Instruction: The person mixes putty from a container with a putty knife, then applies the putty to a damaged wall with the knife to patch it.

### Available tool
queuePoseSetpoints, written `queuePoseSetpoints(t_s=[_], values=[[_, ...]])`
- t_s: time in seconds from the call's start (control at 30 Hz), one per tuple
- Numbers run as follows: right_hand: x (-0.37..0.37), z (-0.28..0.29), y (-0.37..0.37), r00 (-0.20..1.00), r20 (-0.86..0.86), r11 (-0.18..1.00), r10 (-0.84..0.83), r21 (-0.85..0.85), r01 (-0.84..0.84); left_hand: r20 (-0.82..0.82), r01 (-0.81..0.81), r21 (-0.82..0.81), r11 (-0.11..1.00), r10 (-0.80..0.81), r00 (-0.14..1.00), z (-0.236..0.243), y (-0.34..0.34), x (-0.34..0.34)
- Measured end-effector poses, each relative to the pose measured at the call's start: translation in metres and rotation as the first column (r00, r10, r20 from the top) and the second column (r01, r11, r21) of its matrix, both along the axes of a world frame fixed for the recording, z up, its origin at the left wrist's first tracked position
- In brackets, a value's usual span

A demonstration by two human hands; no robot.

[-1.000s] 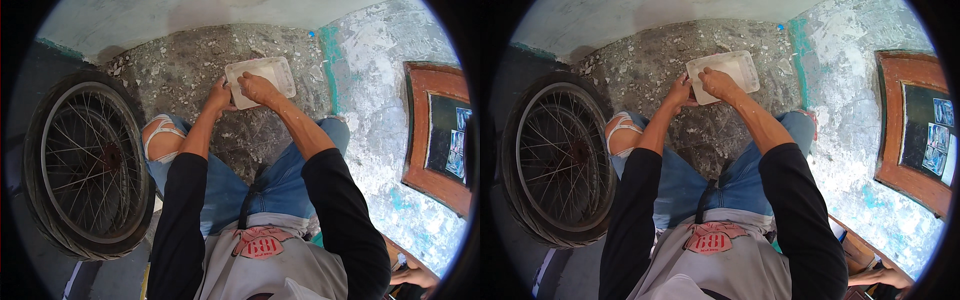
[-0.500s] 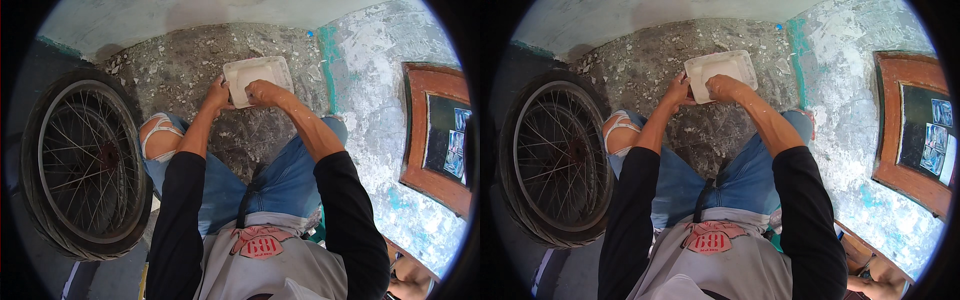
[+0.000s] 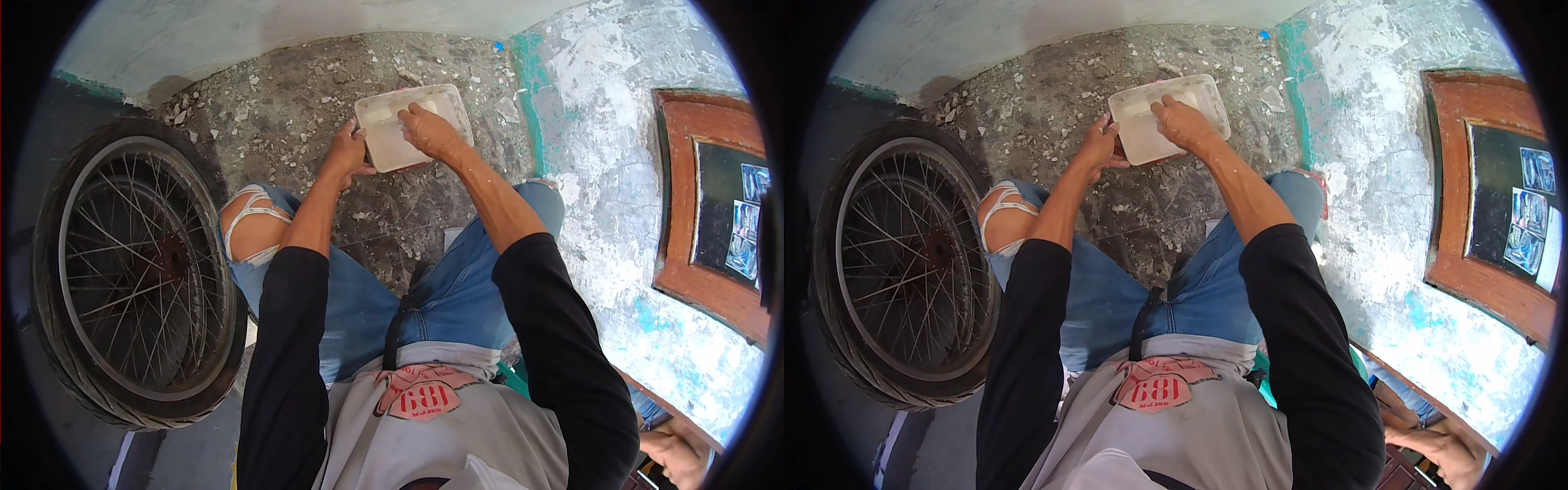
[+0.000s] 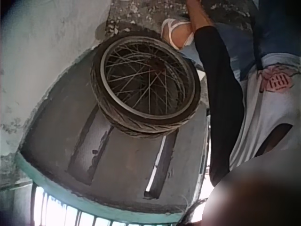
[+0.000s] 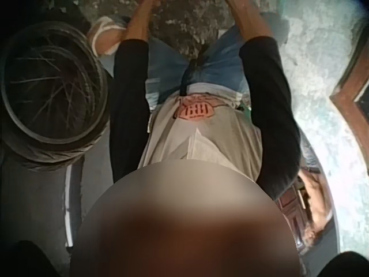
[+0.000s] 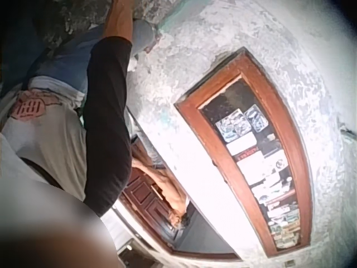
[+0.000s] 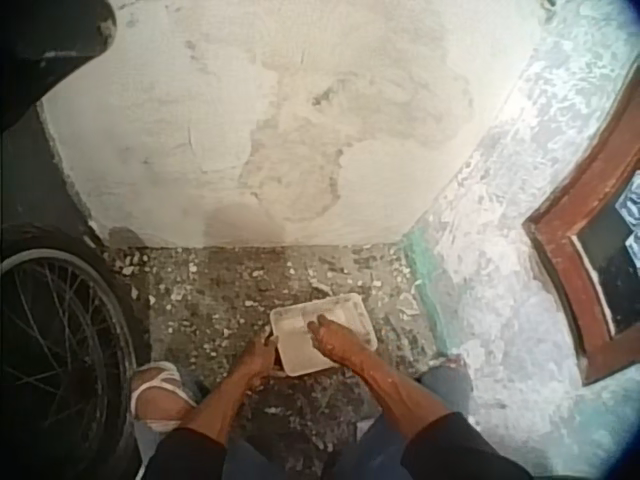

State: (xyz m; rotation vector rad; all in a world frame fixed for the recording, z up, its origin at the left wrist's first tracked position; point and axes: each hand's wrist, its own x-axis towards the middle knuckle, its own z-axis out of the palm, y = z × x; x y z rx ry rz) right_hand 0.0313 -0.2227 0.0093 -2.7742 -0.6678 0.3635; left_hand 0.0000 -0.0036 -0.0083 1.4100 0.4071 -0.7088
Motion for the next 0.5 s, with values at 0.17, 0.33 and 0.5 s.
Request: queuePoseSetpoints(t_s=[0.17,0.33,0.5], values=[[-0.024,0.006,0.001,0.994,-0.105,0.998,0.020,-0.054,-0.026,-0.044,-0.015,-0.034,0.999,0.014,0.999,0.009,0.003,0.002],[-0.025,0.007,-0.003,0.984,-0.145,0.994,0.101,-0.032,-0.107,-0.015,-0.013,0.006,1.000,0.013,1.000,-0.001,0.005,0.002],[-0.006,0.003,-0.016,0.954,-0.274,0.989,0.124,-0.044,-0.141,0.001,-0.027,-0.036,0.999,0.027,1.000,0.001,-0.002,0.002]])
